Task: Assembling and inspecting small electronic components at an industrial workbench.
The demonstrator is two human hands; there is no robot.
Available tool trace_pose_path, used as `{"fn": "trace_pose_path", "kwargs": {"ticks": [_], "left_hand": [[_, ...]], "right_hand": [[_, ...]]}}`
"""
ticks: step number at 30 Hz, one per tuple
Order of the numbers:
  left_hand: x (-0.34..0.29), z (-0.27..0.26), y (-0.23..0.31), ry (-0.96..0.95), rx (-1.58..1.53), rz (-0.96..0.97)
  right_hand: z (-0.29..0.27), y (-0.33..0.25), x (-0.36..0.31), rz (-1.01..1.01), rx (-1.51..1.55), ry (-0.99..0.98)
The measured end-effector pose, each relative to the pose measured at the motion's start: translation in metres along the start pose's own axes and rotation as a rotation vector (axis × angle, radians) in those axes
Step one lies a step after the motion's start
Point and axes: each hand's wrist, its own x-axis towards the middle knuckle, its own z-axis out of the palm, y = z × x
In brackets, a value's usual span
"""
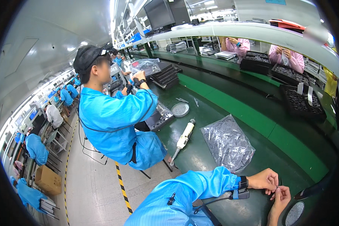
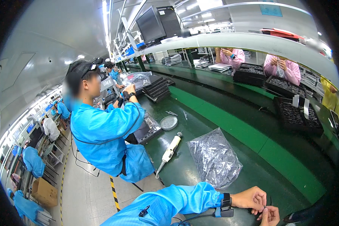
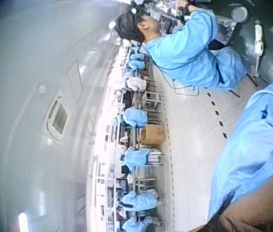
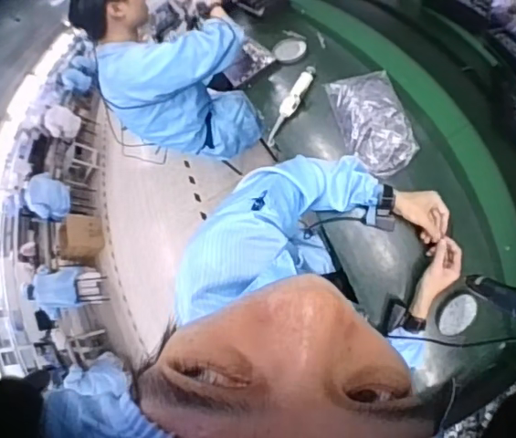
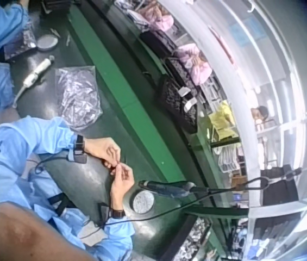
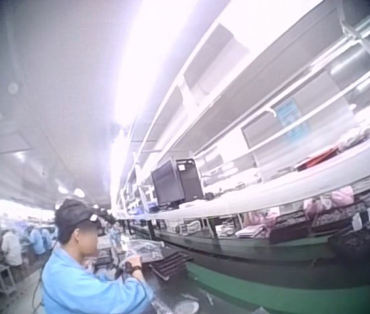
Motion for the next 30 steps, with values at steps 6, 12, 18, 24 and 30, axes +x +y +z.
{"fn": "trace_pose_path", "kwargs": {"ticks": [6,12,18,24,30], "left_hand": [[0.002,-0.001,0.0,0.009,-0.044,0.021],[0.002,-0.002,0.0,0.008,-0.008,0.045],[0.002,0.0,0.002,0.029,-0.036,0.03],[0.001,0.002,0.004,0.036,-0.004,0.022],[0.002,0.001,0.003,0.034,-0.022,-0.003]], "right_hand": [[0.005,-0.007,-0.003,-0.072,0.005,-0.029],[0.003,-0.007,-0.002,-0.037,-0.02,-0.021],[-0.002,0.001,-0.001,-0.018,0.0,-0.022],[-0.003,0.005,0.0,-0.046,0.009,0.011],[0.002,0.0,-0.001,-0.052,0.02,-0.005]]}}
